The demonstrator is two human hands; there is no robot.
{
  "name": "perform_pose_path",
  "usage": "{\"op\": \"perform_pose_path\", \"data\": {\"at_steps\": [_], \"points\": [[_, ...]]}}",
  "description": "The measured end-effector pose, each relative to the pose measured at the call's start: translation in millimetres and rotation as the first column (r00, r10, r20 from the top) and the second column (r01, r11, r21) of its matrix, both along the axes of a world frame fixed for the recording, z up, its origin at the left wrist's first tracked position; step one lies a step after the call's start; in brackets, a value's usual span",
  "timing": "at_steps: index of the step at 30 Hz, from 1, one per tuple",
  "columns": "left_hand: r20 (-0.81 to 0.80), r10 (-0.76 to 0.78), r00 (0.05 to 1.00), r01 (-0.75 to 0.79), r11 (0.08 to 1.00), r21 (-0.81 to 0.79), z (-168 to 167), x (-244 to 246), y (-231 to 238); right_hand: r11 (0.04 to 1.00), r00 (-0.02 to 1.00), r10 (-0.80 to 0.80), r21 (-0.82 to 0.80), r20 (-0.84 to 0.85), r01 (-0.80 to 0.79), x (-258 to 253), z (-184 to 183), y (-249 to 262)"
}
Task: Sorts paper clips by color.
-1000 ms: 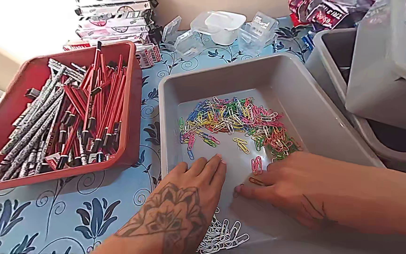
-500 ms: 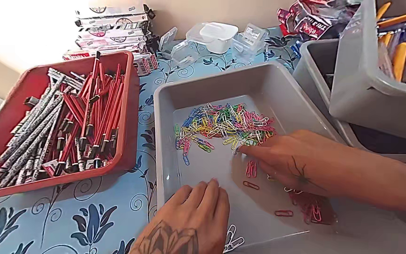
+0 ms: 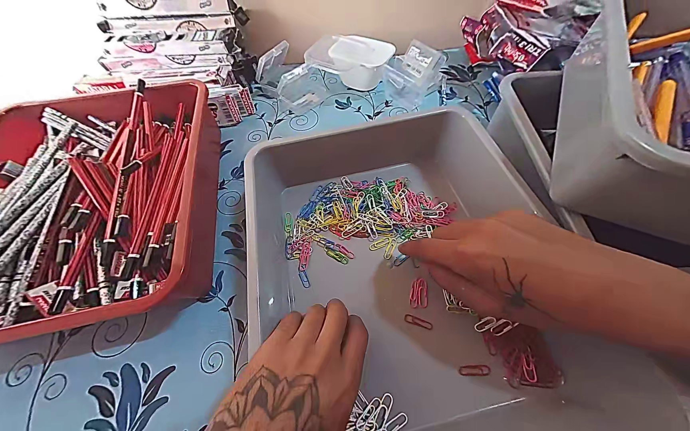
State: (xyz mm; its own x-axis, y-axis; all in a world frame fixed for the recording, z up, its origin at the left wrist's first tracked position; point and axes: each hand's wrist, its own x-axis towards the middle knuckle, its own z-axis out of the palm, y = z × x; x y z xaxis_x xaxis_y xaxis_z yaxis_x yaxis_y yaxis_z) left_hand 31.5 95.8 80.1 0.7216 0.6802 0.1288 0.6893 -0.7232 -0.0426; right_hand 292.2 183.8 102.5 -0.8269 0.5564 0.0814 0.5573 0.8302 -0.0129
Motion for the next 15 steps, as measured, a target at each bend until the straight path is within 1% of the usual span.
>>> {"op": "perform_pose_path", "data": {"at_steps": [1, 2, 3, 5, 6, 7, 8, 10, 12, 14, 15], "points": [[-0.024, -0.002, 1.000, 0.002, 1.000, -0.026, 1, 1, -1, 1.000, 1.000, 0.000, -0.015, -0.019, 0.000, -4, 2, 4], [-0.024, -0.030, 0.999, 0.028, 0.996, -0.084, 6, 1, -2, 0.999, 0.999, 0.009, -0.034, -0.047, -0.011, -7, 3, 9], [-0.014, -0.074, 0.997, 0.070, 0.982, -0.177, 12, 2, -4, 0.998, 0.997, 0.022, -0.052, -0.072, -0.026, -12, 5, 16], [0.000, -0.174, 0.985, 0.162, 0.915, -0.369, 25, 2, -5, 0.994, 0.996, 0.036, -0.097, -0.079, -0.044, -24, 8, 29], [0.012, -0.212, 0.977, 0.197, 0.882, -0.428, 30, 1, -5, 0.992, 0.997, 0.046, -0.117, -0.063, -0.053, -31, 10, 35], [0.029, -0.235, 0.972, 0.223, 0.865, -0.449, 32, 1, -4, 0.988, 0.998, 0.054, -0.146, -0.038, -0.059, -37, 11, 41], [0.049, -0.232, 0.972, 0.229, 0.869, -0.438, 33, 1, -2, 0.983, 0.998, 0.055, -0.173, -0.007, -0.055, -42, 12, 45], [0.106, -0.181, 0.978, 0.206, 0.927, -0.312, 30, 2, 5, 0.980, 0.998, 0.049, -0.194, 0.038, -0.040, -47, 11, 47], [0.170, -0.136, 0.976, 0.166, 0.970, -0.178, 25, 1, 22, 0.991, 0.997, 0.079, -0.113, 0.029, -0.075, -46, 3, 45], [0.253, -0.103, 0.962, 0.131, 0.987, -0.093, 18, -2, 47, 0.994, 0.996, 0.094, -0.048, 0.009, -0.093, -41, -2, 42], [0.284, -0.082, 0.955, 0.105, 0.992, -0.066, 16, -3, 60, 0.995, 0.996, 0.089, -0.046, 0.001, -0.089, -38, -3, 41]]}}
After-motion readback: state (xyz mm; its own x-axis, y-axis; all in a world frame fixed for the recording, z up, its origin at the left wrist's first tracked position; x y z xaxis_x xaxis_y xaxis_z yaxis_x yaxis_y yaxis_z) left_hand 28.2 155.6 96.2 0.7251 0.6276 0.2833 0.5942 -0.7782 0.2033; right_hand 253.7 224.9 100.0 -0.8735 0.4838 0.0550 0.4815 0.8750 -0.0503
